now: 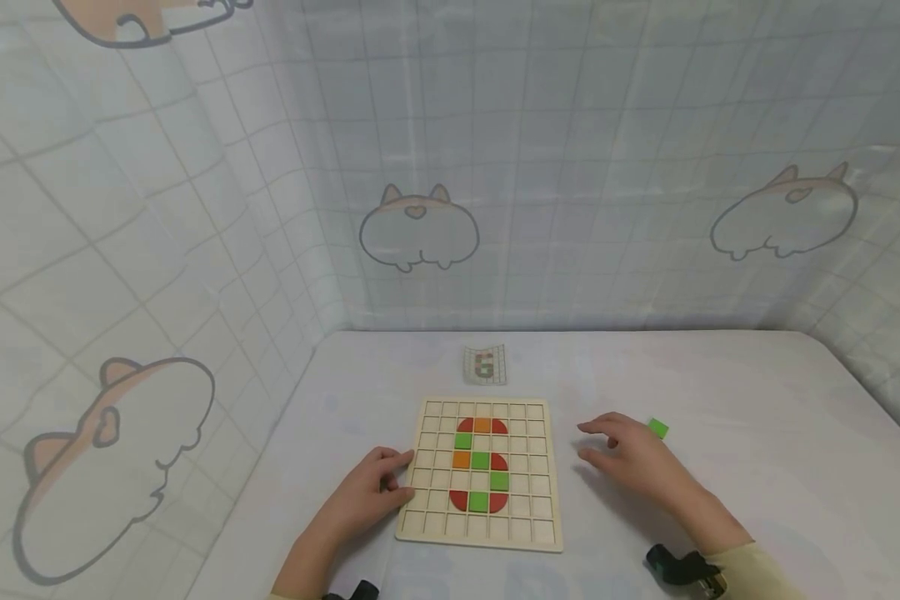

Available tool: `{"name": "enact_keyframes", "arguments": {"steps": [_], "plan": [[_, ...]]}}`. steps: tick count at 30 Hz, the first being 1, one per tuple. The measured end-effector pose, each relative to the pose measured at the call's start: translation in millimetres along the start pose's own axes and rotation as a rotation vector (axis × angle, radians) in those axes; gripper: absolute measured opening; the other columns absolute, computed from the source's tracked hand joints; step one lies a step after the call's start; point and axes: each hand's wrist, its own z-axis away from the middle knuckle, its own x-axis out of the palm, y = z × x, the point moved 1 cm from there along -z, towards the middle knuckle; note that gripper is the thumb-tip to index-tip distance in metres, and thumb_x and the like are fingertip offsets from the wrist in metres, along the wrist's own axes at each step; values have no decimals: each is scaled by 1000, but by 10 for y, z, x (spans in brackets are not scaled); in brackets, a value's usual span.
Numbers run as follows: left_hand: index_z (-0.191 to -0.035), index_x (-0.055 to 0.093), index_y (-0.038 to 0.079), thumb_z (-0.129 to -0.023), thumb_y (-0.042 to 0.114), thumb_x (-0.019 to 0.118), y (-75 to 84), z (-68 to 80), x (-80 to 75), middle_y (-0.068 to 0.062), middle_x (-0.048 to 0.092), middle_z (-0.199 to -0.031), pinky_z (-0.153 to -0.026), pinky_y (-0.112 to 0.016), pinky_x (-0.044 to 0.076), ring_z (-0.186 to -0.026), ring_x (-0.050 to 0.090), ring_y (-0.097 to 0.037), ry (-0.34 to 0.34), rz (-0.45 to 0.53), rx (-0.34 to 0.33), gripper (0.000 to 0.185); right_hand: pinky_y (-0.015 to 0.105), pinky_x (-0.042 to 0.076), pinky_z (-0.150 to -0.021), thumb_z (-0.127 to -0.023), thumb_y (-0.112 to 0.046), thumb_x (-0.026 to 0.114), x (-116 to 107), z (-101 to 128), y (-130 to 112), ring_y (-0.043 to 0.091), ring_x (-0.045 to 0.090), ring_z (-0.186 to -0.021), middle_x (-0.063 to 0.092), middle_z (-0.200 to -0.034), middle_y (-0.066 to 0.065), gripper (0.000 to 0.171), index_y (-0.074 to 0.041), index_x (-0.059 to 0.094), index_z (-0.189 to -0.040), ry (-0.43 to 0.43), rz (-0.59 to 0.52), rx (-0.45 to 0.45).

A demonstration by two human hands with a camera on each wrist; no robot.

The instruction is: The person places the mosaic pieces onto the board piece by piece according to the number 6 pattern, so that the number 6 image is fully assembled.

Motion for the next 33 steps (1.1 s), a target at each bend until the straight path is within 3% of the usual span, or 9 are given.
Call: {"name": "enact_keyframes", "arguments": {"steps": [17,33], "plan": [[-130,51,20,-76,38,70,33,8,-15,5,44,-105,-62,-23,40,-78,47,-11,-5,-2,-13,60,36,44,-66,-79,-40,66,-295,103,526,18,55,-84,57,-110,0,41,-16,64,-112,40,49,111],[-130,50,20,-76,38,70,39,11,-30,5,44,-105,-62,-23,40,-77,48,-10,-11,-6,-1,60,38,42,-64,-80,-39,66,-474,147,771,22,54,-82,57,-111,12,46,-9,62,-115,29,66,173]]}}
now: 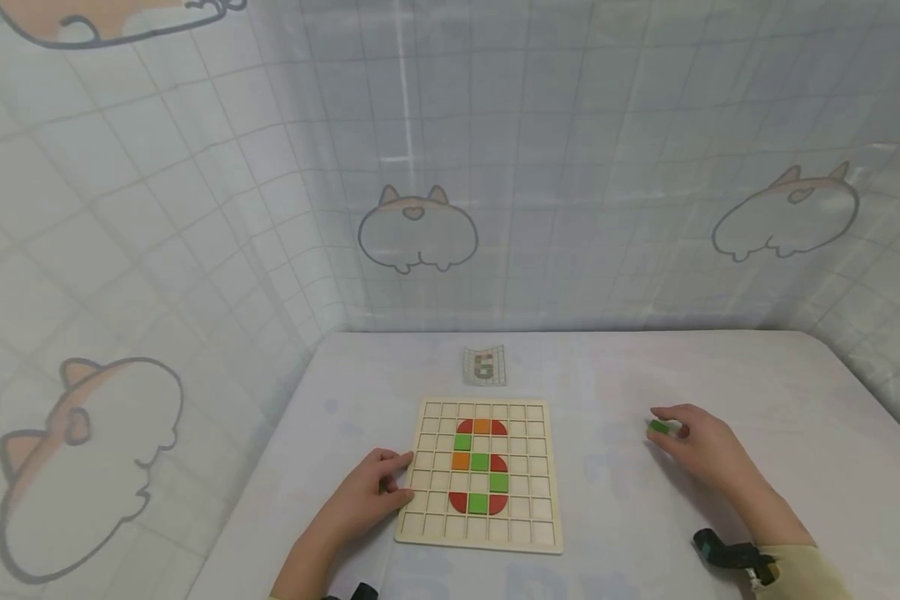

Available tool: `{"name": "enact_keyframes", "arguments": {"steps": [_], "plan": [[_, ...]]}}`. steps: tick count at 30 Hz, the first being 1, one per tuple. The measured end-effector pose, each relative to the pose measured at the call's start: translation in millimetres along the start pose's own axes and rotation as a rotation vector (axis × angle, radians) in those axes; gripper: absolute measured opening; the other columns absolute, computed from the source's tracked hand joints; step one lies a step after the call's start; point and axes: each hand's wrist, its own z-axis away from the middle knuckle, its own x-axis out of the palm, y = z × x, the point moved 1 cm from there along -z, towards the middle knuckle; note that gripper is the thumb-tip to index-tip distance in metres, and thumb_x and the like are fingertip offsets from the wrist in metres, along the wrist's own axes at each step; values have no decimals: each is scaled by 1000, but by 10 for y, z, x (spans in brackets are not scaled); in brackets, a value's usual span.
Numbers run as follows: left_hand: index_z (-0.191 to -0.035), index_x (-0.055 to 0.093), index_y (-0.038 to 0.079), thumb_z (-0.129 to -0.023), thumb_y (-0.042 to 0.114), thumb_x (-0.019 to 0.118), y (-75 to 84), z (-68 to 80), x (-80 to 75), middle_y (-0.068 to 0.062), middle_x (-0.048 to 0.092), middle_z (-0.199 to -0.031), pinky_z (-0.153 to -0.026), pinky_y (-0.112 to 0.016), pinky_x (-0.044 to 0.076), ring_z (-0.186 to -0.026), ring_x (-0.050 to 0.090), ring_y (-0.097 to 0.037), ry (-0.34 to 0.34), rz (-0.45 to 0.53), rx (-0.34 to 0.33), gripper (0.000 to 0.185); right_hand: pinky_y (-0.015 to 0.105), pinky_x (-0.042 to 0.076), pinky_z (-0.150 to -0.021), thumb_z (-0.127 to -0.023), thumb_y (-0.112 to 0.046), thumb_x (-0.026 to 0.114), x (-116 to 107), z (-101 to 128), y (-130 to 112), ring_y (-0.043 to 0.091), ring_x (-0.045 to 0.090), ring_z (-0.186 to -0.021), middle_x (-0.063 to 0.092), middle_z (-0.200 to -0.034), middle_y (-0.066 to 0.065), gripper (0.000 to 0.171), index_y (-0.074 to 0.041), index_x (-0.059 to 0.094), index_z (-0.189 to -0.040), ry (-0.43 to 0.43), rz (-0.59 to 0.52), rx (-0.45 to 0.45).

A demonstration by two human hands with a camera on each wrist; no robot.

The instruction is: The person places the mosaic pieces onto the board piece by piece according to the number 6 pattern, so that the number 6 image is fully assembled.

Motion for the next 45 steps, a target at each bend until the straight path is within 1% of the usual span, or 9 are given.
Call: {"name": "enact_keyframes", "arguments": {"steps": [7,9,17,23,28,31,38,43,45], "plan": [[-130,51,20,-76,37,70,22,12,-7,6,44,-105,-63,-23,40,-77,48,-10,4,-5,0,59,31,37,-57,-78,-35,68,1,-11,65,16,47,-69,59,-101,10,44,-7,63,-112,-10,-1,1],[-129,51,19,-76,37,70,25,14,-10,5,44,-105,-62,-23,40,-76,48,-10,4,-4,0,59,31,37,-57,-79,-35,68,15,-11,77,15,47,-70,60,-101,10,42,-7,63,-110,-12,6,3],[-129,51,17,-77,34,70,33,21,-5,4,45,-104,-61,-22,40,-76,47,-11,11,4,18,58,29,35,-53,-79,-25,70,43,-10,90,14,44,-65,59,-95,7,34,-7,65,-107,-4,25,-3],[-129,52,17,-77,35,70,24,21,0,4,45,-105,-62,-22,40,-76,48,-10,17,0,25,58,31,38,-56,-79,-25,69,44,-9,88,15,48,-69,60,-99,10,33,-7,66,-106,-6,29,2],[-129,51,16,-77,34,70,24,25,-1,3,45,-105,-63,-22,40,-76,48,-10,14,-4,33,58,37,44,-62,-79,-24,69,39,-4,86,20,55,-77,60,-103,14,33,-6,66,-106,-4,35,1],[-129,51,16,-77,34,70,30,30,-1,3,45,-105,-62,-22,40,-77,48,-11,15,-2,29,58,41,45,-65,-79,-25,69,34,0,69,24,57,-81,59,-104,15,33,-6,66,-106,-2,27,-4],[-129,51,17,-77,35,70,30,20,7,4,45,-104,-63,-23,40,-77,48,-10,13,-11,9,59,37,44,-62,-80,-22,68,20,-16,-17,21,55,-78,60,-104,13,30,-8,66,-106,1,27,-26],[-129,51,17,-76,36,70,28,10,13,5,44,-103,-62,-23,40,-77,47,-10,17,-13,3,59,42,46,-66,-81,-20,67,4,-31,-105,28,58,-85,59,-107,14,29,-8,66,-106,-12,9,-51],[-129,51,18,-76,37,70,24,10,16,5,44,-103,-62,-23,40,-77,47,-10,18,-11,-1,59,41,46,-66,-81,-21,66,1,-38,-150,28,58,-85,59,-106,12,28,-8,66,-106,-10,11,-63]]}}
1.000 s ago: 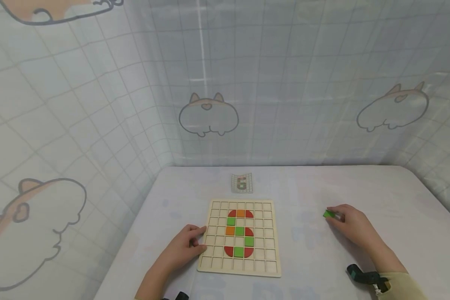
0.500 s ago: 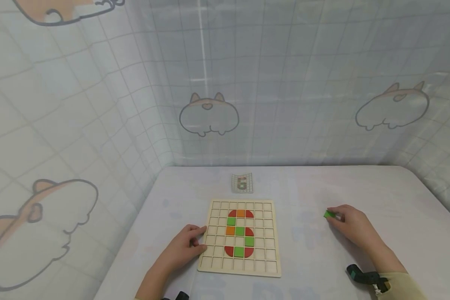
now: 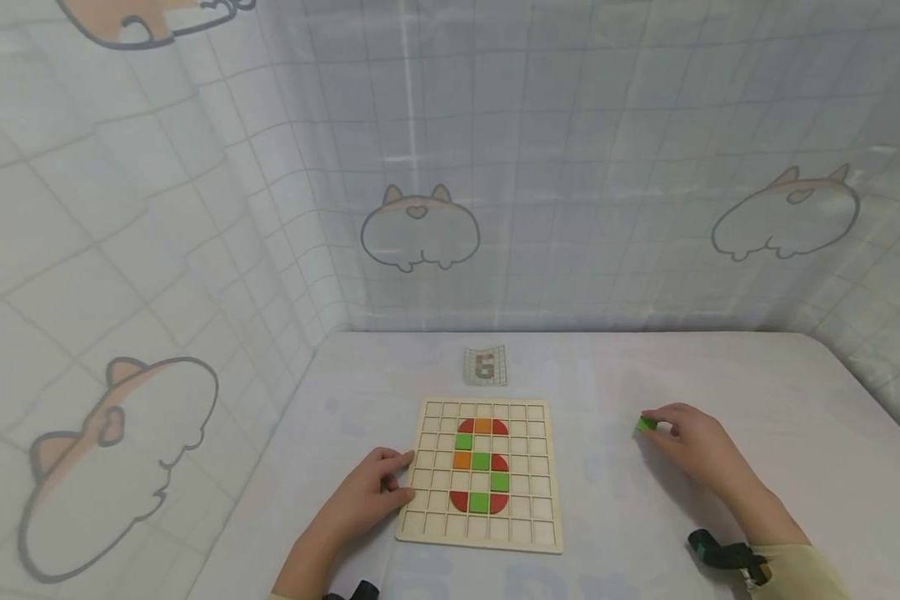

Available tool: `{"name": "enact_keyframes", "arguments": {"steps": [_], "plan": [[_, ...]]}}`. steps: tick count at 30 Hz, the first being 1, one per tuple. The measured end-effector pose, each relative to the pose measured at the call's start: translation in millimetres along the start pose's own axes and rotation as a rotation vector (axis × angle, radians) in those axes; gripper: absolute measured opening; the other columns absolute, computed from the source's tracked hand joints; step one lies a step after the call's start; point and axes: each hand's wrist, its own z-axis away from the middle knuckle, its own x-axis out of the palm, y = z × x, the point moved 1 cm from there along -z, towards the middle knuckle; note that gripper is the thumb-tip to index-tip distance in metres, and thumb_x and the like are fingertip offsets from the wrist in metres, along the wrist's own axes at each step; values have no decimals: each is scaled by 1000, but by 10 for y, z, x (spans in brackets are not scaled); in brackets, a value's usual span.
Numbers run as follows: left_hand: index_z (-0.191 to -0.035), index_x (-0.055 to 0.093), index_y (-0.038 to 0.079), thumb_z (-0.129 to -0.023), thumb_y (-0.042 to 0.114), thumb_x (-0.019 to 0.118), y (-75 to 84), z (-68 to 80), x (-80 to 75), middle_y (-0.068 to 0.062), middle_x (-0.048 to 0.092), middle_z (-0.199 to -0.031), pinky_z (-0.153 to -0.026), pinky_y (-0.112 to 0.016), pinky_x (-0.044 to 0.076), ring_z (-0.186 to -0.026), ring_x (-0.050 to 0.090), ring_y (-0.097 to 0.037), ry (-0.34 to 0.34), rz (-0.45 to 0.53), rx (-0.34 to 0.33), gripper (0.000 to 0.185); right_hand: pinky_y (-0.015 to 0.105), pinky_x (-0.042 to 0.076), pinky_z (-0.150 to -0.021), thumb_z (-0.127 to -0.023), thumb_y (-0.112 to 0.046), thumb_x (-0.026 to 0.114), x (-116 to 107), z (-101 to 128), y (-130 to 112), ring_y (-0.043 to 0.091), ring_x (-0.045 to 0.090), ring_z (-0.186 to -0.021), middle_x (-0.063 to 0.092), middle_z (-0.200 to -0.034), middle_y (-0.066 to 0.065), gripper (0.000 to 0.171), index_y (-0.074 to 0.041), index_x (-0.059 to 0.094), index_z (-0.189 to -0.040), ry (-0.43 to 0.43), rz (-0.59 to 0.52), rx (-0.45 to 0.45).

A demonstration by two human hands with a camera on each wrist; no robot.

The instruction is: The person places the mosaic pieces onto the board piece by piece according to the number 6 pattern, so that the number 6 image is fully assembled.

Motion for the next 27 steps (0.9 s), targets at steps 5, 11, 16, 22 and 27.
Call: {"name": "enact_keyframes", "arguments": {"steps": [5,11,16,22,27], "plan": [[-129,51,18,-76,36,70,1,0,-4,5,44,-103,-63,-23,40,-77,47,-10,-2,1,-3,59,35,44,-63,-80,-20,67,11,-38,-119,22,56,-82,59,-105,8,27,-10,67,-105,-15,-2,-28],[-129,51,18,-76,36,70,-9,-4,2,5,44,-103,-63,-24,40,-78,47,-10,-9,-1,-7,59,31,43,-61,-78,-18,69,70,-82,-317,17,53,-80,59,-101,3,27,-12,67,-105,-27,-7,-62],[-129,51,19,-76,37,70,-22,-12,9,5,44,-103,-63,-24,40,-78,47,-11,-9,-4,-5,59,31,44,-62,-77,-20,70,134,-111,-507,16,51,-80,58,-100,0,28,-15,68,-104,-42,0,-63],[-129,51,19,-76,38,70,-26,-11,9,5,44,-103,-63,-24,40,-78,47,-10,-10,-6,-2,60,31,45,-66,-77,-24,70,221,-137,-708,15,53,-83,58,-99,-4,28,-17,68,-104,-62,-17,-89],[-129,51,18,-75,37,70,-20,-8,5,5,44,-103,-63,-24,40,-78,47,-11,-10,3,-8,60,33,46,-71,-77,-25,70,312,-168,-878,13,55,-88,58,-98,-5,27,-16,68,-103,-67,-14,-136]]}}
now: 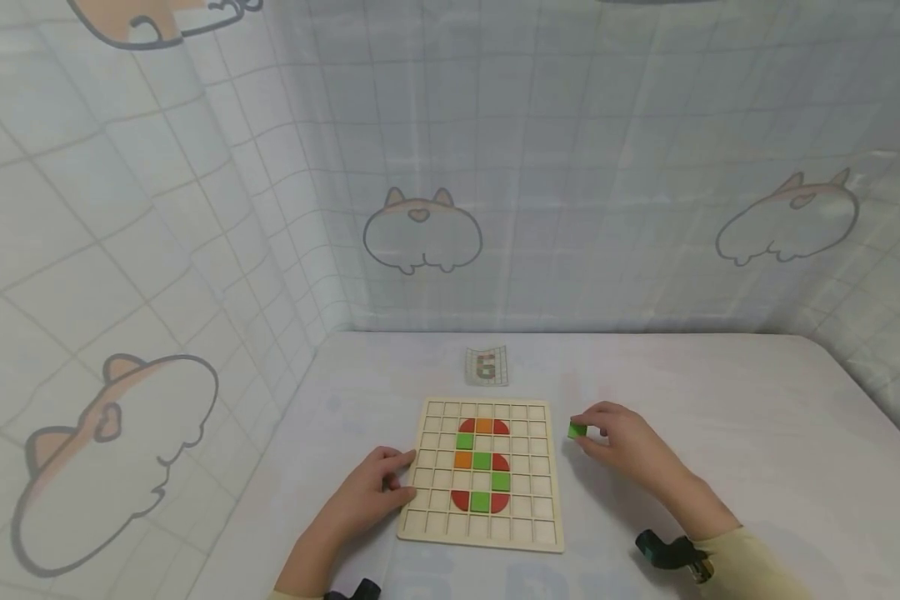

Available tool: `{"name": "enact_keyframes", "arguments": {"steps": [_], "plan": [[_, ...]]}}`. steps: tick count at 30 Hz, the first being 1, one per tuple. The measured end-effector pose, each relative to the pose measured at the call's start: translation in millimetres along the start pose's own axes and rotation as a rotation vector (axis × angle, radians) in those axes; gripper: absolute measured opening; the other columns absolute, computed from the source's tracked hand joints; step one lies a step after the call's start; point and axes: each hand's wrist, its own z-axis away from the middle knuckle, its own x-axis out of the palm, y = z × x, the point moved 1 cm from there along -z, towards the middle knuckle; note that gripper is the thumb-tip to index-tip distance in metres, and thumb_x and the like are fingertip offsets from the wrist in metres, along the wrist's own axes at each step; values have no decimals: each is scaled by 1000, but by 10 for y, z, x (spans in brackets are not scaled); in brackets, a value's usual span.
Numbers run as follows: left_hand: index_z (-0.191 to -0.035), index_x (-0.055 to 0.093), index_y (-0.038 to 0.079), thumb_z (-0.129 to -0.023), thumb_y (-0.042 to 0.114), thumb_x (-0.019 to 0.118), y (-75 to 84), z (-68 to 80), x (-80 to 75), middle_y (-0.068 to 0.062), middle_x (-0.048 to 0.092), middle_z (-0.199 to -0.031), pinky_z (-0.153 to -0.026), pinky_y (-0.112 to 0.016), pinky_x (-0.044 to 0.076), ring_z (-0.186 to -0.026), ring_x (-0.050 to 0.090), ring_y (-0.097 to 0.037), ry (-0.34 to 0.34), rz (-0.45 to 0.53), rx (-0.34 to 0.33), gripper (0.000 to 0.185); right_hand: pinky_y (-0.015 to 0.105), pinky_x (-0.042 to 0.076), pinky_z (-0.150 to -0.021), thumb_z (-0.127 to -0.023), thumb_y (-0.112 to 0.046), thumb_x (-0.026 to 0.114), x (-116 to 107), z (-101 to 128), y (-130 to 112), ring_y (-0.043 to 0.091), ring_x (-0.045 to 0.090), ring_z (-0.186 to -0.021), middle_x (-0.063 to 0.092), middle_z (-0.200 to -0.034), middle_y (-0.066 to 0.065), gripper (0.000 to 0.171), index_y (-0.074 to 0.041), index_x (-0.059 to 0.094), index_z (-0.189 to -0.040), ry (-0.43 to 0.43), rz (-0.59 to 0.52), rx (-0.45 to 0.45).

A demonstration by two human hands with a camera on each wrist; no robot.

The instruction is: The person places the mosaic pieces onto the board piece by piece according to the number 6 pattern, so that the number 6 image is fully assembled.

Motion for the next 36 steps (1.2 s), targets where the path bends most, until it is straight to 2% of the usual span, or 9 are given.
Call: {"name": "enact_keyframes", "arguments": {"steps": [6,11,21,36], "plan": [[-129,51,18,-75,37,71,0,-1,1,5,44,-103,-63,-24,40,-78,47,-11,2,-6,-4,60,29,46,-73,-76,-27,72,106,-69,-189,9,53,-89,56,-95,-9,26,-21,69,-101,-36,13,5],[-130,51,18,-76,36,70,11,6,-3,4,44,-103,-63,-24,39,-78,47,-11,-1,-3,-4,60,26,45,-73,-75,-28,72,194,-102,-309,5,51,-89,55,-96,-13,25,-23,69,-100,-58,-5,-32],[-129,51,17,-75,36,71,24,8,-11,4,44,-104,-62,-24,40,-77,47,-11,2,-5,-3,61,28,45,-75,-79,-27,69,364,-158,-541,7,51,-89,56,-97,-9,25,-19,68,-102,-92,-28,-212],[-130,51,18,-76,36,70,14,9,-5,5,44,-103,-62,-24,40,-77,47,-11,-3,6,4,60,26,44,-78,-81,-28,67,604,-197,-837,8,50,-91,58,-98,-8,25,-16,69,-103,-166,-55,-304]]}}
